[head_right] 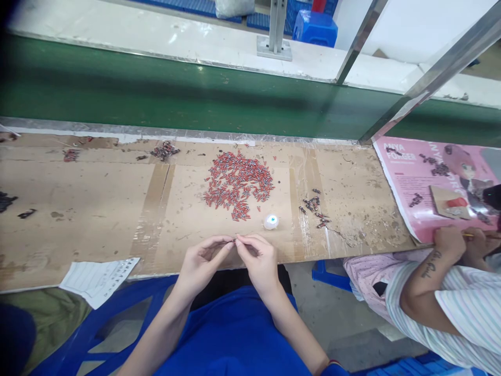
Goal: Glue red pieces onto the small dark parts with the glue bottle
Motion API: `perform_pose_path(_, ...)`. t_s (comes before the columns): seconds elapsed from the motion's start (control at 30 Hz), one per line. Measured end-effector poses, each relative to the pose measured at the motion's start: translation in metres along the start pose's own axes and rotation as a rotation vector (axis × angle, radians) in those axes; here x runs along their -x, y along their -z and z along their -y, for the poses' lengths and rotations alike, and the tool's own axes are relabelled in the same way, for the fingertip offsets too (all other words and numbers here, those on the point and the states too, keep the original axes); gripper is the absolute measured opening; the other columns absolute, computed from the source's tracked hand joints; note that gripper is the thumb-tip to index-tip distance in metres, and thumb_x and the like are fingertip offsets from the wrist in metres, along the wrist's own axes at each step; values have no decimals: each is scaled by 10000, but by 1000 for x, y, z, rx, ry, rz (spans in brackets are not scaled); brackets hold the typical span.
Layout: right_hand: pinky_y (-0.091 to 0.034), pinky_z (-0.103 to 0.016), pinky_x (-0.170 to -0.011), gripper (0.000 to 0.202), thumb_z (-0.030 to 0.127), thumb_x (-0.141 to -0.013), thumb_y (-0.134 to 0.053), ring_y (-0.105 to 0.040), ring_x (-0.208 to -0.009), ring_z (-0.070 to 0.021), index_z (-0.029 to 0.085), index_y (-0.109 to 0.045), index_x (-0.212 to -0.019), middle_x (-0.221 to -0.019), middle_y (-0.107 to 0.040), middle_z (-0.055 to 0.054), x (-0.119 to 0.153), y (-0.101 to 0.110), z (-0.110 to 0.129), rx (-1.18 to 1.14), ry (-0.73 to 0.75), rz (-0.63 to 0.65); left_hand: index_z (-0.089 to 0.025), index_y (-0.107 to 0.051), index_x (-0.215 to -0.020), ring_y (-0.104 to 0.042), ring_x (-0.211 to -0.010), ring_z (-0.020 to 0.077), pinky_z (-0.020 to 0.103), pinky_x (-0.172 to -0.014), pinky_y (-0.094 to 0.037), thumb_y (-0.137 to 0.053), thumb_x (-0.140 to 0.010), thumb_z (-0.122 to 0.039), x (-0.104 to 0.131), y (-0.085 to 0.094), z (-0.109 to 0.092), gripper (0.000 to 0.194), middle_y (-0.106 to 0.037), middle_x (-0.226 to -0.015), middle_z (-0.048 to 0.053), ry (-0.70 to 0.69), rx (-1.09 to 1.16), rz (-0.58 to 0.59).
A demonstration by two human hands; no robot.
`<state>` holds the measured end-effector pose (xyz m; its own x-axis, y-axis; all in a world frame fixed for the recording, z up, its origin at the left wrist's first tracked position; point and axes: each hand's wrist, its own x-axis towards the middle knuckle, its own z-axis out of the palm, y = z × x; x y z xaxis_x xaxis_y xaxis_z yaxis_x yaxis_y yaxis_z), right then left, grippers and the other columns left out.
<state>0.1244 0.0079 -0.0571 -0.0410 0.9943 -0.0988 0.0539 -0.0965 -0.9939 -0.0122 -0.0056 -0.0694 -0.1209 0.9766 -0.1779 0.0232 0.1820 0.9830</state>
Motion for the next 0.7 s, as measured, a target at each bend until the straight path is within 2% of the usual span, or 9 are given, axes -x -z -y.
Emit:
perform_pose_path(0.2,-592,-348,-781,149,285,-829,-663,-714,-847,-215,247,-790,-897,-914,-767,-68,0,4,1,30,4,34,-174,-698,-822,-682,-815,180,297,-803,-552,-645,-793,-342,2,-4,-4,179,-733,-833,64,-23,-64,15)
perform_pose_path(0.37,-597,-310,-749,161,255,-824,-653,-721,-816,-197,241,-789,-907,-887,-758,-63,-1,11,4,34,-8,103,-172,-665,-833,-676,-829,179,283,-798,-542,-616,-808,-338,3,-7,-5,175,-723,-835,64,-10,-26,49)
perform_pose_path(0.5,-608,-306,-726,148,232,-784,-684,-723,-769,-191,230,-788,-890,-851,-759,-57,0,11,4,37,14,69,-168,-647,-826,-673,-811,174,270,-775,-537,-590,-825,-324,4,-7,-10,166,-714,-812,60,-5,-15,74)
perform_pose_path(0.7,-628,-334,-708,179,277,-752,-714,-730,-723,-201,201,-778,-901,-858,-778,-68,0,6,-1,7,-44,24,-172,-636,-826,-678,-818,178,277,-778,-541,-579,-835,-303,4,-6,-9,144,-713,-820,57,-21,-13,69)
